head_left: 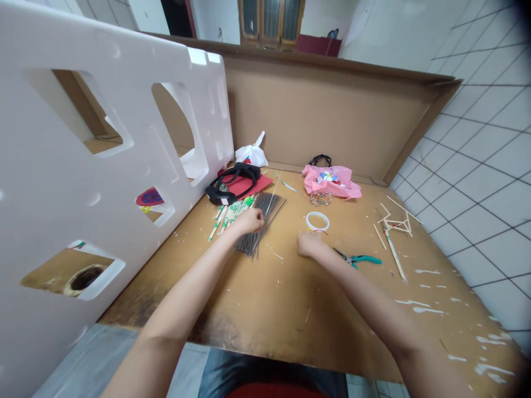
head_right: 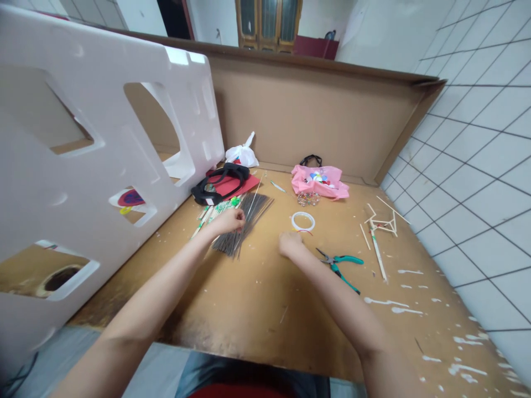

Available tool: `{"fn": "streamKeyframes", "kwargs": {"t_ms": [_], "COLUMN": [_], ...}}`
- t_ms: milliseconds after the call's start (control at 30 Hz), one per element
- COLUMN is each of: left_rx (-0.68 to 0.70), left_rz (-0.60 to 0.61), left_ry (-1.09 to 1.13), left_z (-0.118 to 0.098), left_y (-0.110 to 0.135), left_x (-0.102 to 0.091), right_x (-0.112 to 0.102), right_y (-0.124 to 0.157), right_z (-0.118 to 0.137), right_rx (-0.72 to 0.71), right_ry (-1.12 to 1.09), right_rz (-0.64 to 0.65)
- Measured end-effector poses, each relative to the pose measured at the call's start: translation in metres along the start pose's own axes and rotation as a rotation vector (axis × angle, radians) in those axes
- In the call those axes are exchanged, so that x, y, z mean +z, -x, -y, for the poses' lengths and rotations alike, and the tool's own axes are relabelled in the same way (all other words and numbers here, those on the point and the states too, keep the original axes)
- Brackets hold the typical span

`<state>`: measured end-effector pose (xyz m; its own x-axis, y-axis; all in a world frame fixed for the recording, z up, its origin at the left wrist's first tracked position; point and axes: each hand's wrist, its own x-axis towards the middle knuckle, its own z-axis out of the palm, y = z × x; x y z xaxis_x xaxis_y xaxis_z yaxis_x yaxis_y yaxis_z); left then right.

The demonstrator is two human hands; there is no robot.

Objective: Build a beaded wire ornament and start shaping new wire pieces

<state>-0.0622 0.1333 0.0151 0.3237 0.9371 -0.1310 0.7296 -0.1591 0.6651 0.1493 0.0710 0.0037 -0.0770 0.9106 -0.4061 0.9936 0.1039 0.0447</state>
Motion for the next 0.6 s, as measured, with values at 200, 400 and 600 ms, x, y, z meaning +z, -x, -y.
{"fn": "streamKeyframes", "kwargs": {"t_ms": [200, 400, 600], "left_rx": [-0.002, 0.046, 0.077], "left_rz": [0.002, -0.027, -0.037], "left_ry": [0.069, 0.140, 0.178], "left_z": [0.009, 0.012, 0.011], "left_y": [0.000, 0.000, 0.006], "left_x": [0.000, -0.001, -0.003], "right_x": [0.005, 0.020, 0.026], "right_y": [0.002, 0.010, 0.010], "right_z": [-0.037, -0.054, -0.055], "right_rx": [-0.062, -0.200, -0.262], "right_ry": [-0.599, -1.153, -1.440], "right_rz": [0.103, 0.074, 0.061]}}
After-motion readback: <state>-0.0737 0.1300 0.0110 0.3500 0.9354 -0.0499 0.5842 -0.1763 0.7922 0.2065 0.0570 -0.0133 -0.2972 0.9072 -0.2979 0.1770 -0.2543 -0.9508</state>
